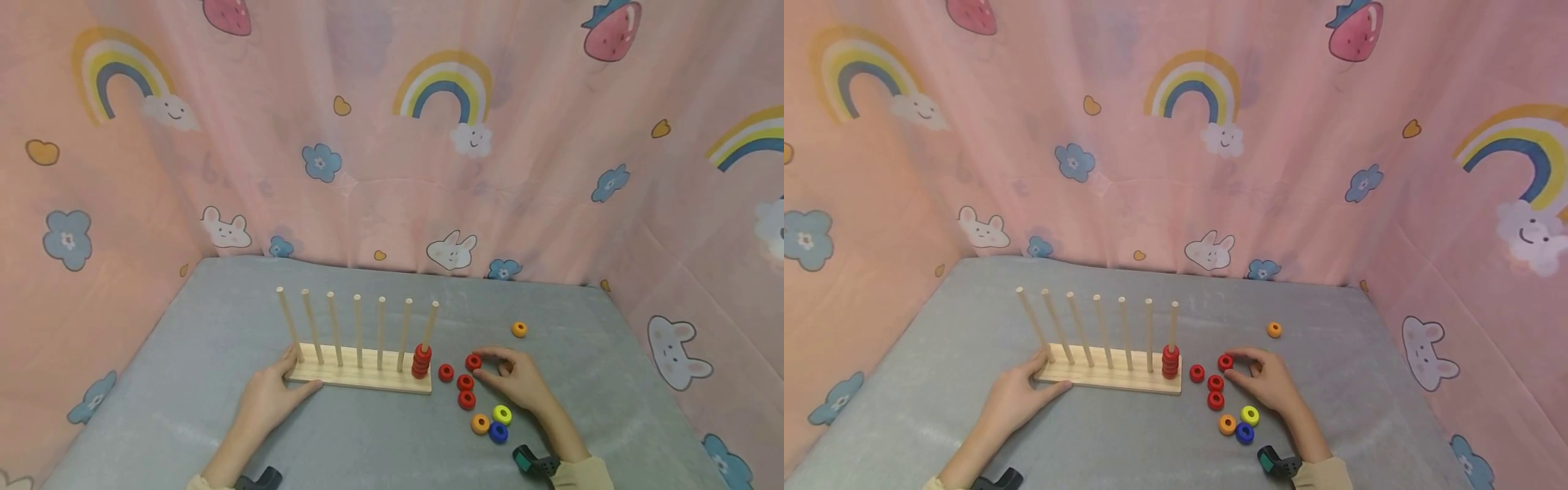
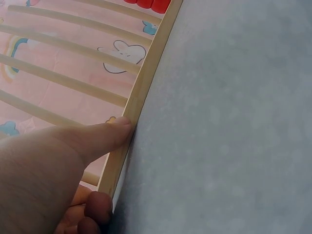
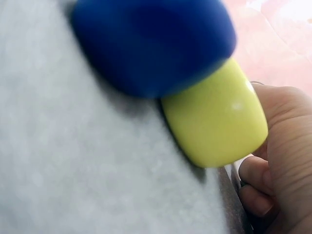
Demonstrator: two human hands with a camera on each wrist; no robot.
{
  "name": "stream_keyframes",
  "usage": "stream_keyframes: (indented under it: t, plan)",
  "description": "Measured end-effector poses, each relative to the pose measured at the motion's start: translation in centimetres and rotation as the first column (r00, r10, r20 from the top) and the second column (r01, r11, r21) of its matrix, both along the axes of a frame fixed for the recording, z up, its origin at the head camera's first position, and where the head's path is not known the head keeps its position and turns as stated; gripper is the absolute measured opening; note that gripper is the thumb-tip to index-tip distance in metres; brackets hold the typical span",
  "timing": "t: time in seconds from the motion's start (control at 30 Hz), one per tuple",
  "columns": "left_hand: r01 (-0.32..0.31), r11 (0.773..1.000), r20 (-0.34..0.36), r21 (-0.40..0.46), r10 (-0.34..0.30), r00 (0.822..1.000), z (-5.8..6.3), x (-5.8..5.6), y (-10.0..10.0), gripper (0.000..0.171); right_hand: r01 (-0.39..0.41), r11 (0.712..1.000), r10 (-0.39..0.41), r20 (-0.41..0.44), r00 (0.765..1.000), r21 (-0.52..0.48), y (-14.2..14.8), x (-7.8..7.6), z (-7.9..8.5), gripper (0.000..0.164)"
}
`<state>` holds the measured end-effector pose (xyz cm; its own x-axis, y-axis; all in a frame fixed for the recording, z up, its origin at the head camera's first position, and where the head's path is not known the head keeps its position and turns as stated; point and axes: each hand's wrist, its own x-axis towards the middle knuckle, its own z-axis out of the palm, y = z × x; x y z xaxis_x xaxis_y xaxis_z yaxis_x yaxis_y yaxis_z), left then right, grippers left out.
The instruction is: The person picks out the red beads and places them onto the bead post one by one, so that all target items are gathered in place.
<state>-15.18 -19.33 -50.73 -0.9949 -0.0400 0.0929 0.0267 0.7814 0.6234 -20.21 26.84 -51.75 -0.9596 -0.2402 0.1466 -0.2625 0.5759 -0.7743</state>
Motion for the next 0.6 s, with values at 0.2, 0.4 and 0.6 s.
stream_keyframes:
  t: [0.2, 0.4, 0.6]
  plan:
    - [-0.002, 1.000, 0.002, -0.001, 0.002, 1.000, 0.0, 0.0, 0.0, 0.088, 0.008, 1.000, -0.008, 0.024, 1.000, 0.010, 0.1, 0.0, 0.1, 0.032]
    - [-0.001, 1.000, -0.006, -0.001, 0.001, 1.000, 0.0, 0.1, 0.0, 0.088, 0.021, 1.000, -0.021, 0.064, 0.998, 0.012, -0.2, 0.0, 0.7, 0.032]
    - [-0.002, 1.000, -0.005, 0.003, 0.002, 1.000, -0.1, 0.0, 0.0, 0.088, 0.014, 1.000, -0.015, 0.065, 0.998, 0.015, -0.5, 0.3, 1.5, 0.033]
